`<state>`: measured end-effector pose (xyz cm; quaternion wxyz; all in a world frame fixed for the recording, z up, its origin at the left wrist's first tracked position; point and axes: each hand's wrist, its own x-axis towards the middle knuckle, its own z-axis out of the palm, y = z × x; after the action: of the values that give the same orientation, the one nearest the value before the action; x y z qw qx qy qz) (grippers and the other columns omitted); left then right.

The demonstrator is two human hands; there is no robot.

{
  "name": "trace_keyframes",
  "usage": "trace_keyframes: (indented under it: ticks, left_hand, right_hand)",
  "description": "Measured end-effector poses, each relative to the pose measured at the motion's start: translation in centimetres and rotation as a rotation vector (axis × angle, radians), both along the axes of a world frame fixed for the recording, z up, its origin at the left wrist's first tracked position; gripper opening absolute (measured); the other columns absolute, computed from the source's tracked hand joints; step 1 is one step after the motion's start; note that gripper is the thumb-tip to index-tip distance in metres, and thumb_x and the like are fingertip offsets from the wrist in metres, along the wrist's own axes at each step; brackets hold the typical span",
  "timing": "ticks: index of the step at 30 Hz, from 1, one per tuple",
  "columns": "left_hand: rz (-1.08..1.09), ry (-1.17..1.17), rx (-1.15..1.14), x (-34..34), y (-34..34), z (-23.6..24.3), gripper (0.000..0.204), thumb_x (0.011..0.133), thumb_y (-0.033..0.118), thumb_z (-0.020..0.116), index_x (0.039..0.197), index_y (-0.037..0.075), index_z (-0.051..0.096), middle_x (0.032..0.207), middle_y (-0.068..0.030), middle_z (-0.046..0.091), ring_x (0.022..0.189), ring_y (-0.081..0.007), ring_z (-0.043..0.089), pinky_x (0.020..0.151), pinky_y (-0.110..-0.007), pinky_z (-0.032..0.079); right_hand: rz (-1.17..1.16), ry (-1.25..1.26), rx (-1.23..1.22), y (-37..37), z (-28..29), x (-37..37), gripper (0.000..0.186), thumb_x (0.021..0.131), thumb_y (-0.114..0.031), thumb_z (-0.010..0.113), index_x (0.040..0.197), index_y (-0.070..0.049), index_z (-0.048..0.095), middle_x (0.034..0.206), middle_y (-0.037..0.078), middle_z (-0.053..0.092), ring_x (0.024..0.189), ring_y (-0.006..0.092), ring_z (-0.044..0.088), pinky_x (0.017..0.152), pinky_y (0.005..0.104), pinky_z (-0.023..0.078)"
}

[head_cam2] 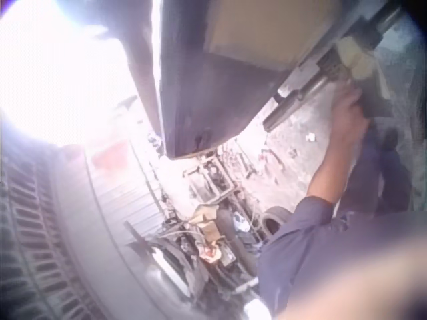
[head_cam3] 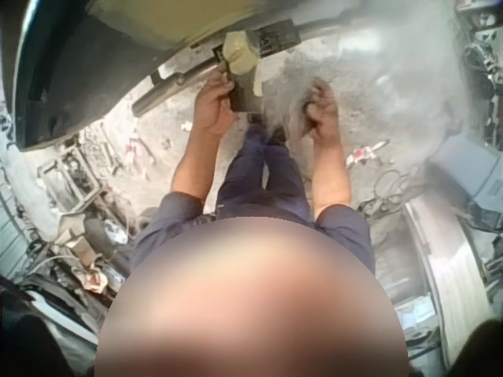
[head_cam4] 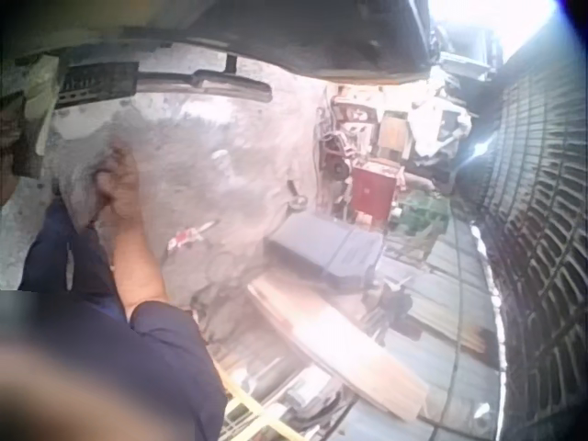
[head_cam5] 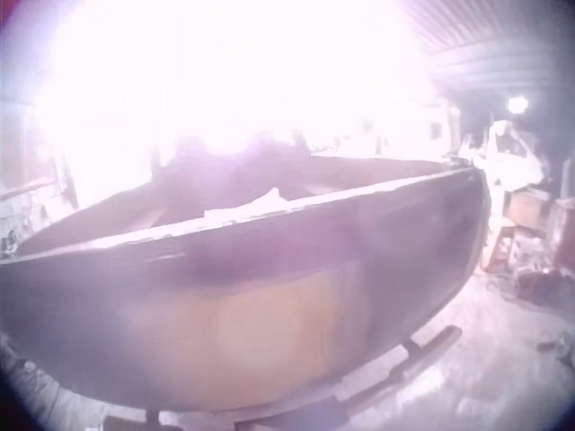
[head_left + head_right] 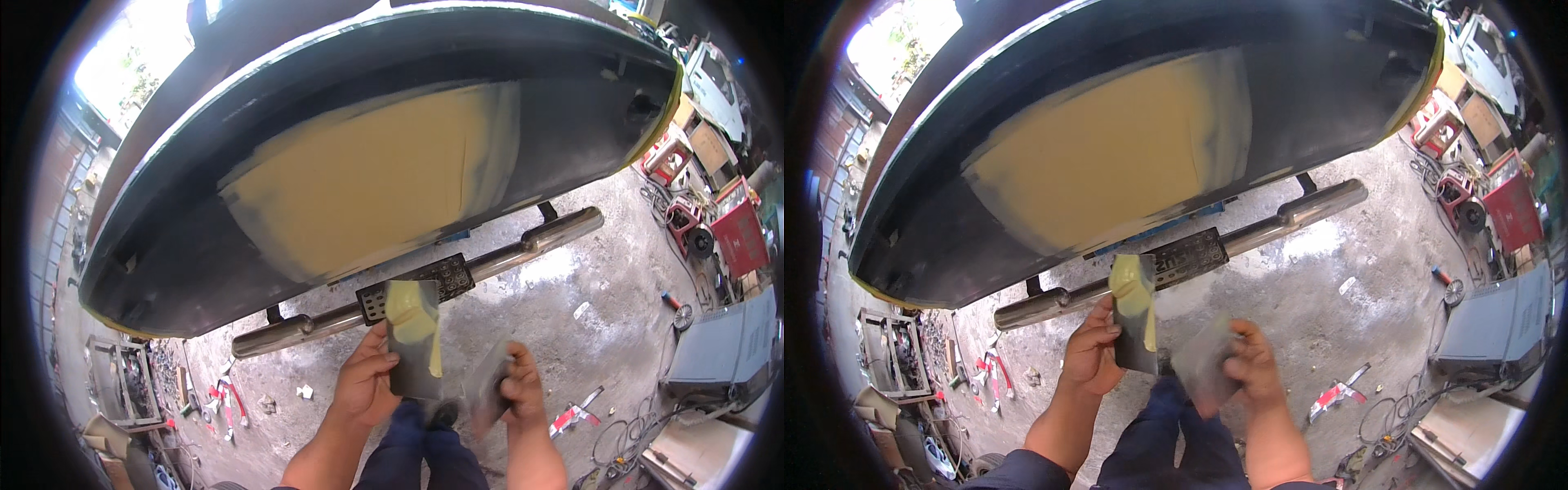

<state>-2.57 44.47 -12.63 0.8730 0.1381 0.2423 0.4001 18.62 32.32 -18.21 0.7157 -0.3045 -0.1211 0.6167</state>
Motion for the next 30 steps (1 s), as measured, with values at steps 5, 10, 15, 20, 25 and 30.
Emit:
trace_keyframes:
  ticks: [5,10,15,20,25,30]
  left_hand:
    - [-0.146,-0.027,-0.008,2.1,-1.1,4.0,0.056,0.089,-0.006,0.053,0.144,0.0,0.045,0.137,-0.0165,0.06,0.127,-0.0281,0.06,0.109,-0.043,0.048]
    - [-0.165,-0.045,0.047,2.0,-1.3,7.1,0.057,0.089,-0.007,0.056,0.144,-0.001,0.044,0.134,-0.0193,0.061,0.123,-0.0296,0.062,0.11,-0.044,0.047]
    - [0.352,0.115,0.463,2.6,-2.1,8.7,0.057,0.09,-0.009,0.053,0.145,0.002,0.045,0.142,-0.0172,0.057,0.135,-0.0288,0.053,0.115,-0.044,0.041]
    - [0.308,-0.247,0.709,3.3,-3.2,7.7,0.061,0.094,-0.012,0.047,0.151,0.009,0.043,0.148,-0.0179,0.052,0.139,-0.0323,0.049,0.117,-0.047,0.039]
    - [0.082,0.006,0.911,1.9,-3.5,8.2,0.056,0.097,-0.011,0.05,0.149,0.006,0.047,0.149,-0.0179,0.051,0.141,-0.031,0.046,0.117,-0.045,0.036]
    - [-0.008,0.487,1.393,0.7,-2.1,10.5,0.054,0.089,-0.013,0.058,0.14,0.001,0.057,0.136,-0.02,0.06,0.126,-0.0333,0.058,0.107,-0.041,0.046]
  right_hand:
    - [0.277,-0.041,0.004,1.3,4.2,-0.2,0.087,0.071,-0.004,0.08,0.148,-0.006,0.042,0.091,0.0,0.065,0.081,0.0066,0.062,0.068,0.0186,0.044]
    - [0.047,-0.23,0.025,4.9,4.7,3.0,0.082,0.08,-0.005,0.076,0.151,-0.004,0.034,0.107,0.011,0.07,0.094,0.0183,0.069,0.085,0.0322,0.057]
    - [-0.158,-0.206,0.189,1.0,10.0,2.3,0.083,0.079,0.004,0.072,0.151,-0.005,0.033,0.12,0.01,0.067,0.114,0.0227,0.066,0.098,0.0381,0.055]
    - [-0.043,-0.537,0.24,-0.1,10.0,0.3,0.073,0.088,0.008,0.068,0.151,-0.005,0.034,0.129,0.013,0.063,0.121,0.0191,0.061,0.103,0.0344,0.049]
    - [-0.015,-0.547,0.286,1.4,12.2,-0.2,0.07,0.09,0.006,0.069,0.15,-0.004,0.034,0.124,0.013,0.065,0.115,0.019,0.064,0.101,0.0339,0.05]
    - [-0.065,-0.573,0.335,2.2,14.5,0.4,0.072,0.088,0.004,0.072,0.149,-0.004,0.035,0.122,0.013,0.065,0.11,0.0185,0.066,0.098,0.0321,0.051]
